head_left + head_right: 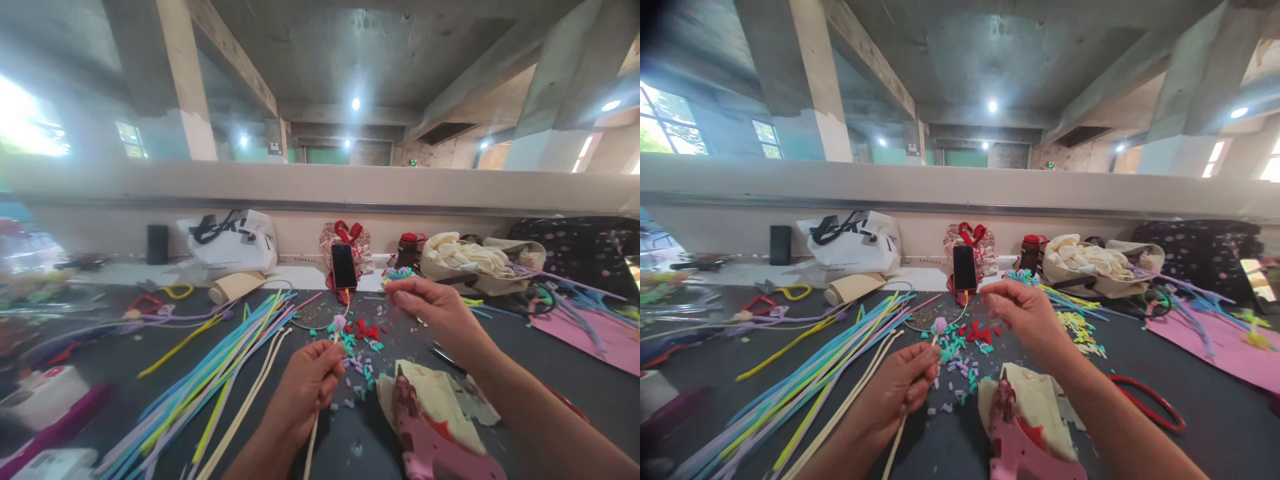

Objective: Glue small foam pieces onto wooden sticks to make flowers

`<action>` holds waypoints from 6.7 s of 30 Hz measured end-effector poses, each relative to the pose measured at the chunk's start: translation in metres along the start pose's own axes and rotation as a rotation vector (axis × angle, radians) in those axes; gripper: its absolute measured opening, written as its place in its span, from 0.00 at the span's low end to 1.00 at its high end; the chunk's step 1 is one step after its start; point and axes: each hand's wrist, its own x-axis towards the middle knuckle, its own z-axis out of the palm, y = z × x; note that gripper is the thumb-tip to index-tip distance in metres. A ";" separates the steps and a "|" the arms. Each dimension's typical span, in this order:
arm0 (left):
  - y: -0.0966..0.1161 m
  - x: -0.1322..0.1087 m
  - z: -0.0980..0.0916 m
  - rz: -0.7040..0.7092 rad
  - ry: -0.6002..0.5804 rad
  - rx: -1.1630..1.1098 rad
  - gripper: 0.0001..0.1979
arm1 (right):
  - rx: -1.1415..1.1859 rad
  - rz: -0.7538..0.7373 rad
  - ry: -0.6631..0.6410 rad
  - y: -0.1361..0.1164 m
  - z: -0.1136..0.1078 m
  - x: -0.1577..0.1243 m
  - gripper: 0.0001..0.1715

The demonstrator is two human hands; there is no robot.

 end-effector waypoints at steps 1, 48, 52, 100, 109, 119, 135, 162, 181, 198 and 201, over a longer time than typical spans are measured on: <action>0.000 0.000 0.000 0.002 -0.005 -0.003 0.14 | 0.172 0.088 0.013 0.002 0.002 0.001 0.10; 0.004 -0.001 -0.004 0.047 0.000 -0.009 0.16 | -0.541 -0.005 -0.032 0.053 -0.015 0.016 0.13; 0.004 0.000 -0.005 0.037 0.003 0.004 0.15 | -0.603 -0.003 0.005 0.060 -0.026 0.015 0.13; 0.006 0.003 -0.016 0.049 0.040 0.027 0.16 | -0.462 -0.002 0.110 0.047 -0.053 0.025 0.14; 0.008 0.002 -0.012 0.028 0.041 0.052 0.16 | -0.608 0.055 0.180 0.061 -0.069 0.025 0.24; -0.002 0.001 -0.005 0.006 -0.013 0.109 0.17 | -0.557 -0.135 -0.267 0.036 -0.005 0.000 0.10; -0.006 -0.002 0.002 -0.016 -0.004 0.121 0.16 | -0.255 0.101 -0.290 0.046 0.002 -0.004 0.08; -0.001 -0.002 -0.001 0.029 0.052 0.115 0.16 | -0.793 0.108 0.172 0.065 -0.065 0.013 0.17; 0.007 0.005 -0.020 0.107 0.103 0.037 0.14 | -0.917 0.234 0.608 0.097 -0.120 0.014 0.22; -0.002 -0.012 0.006 0.033 -0.070 0.060 0.15 | 0.047 0.260 -0.522 0.035 0.043 -0.027 0.35; -0.002 -0.013 0.008 0.028 -0.110 0.051 0.15 | 0.181 0.343 -0.658 0.031 0.049 -0.031 0.20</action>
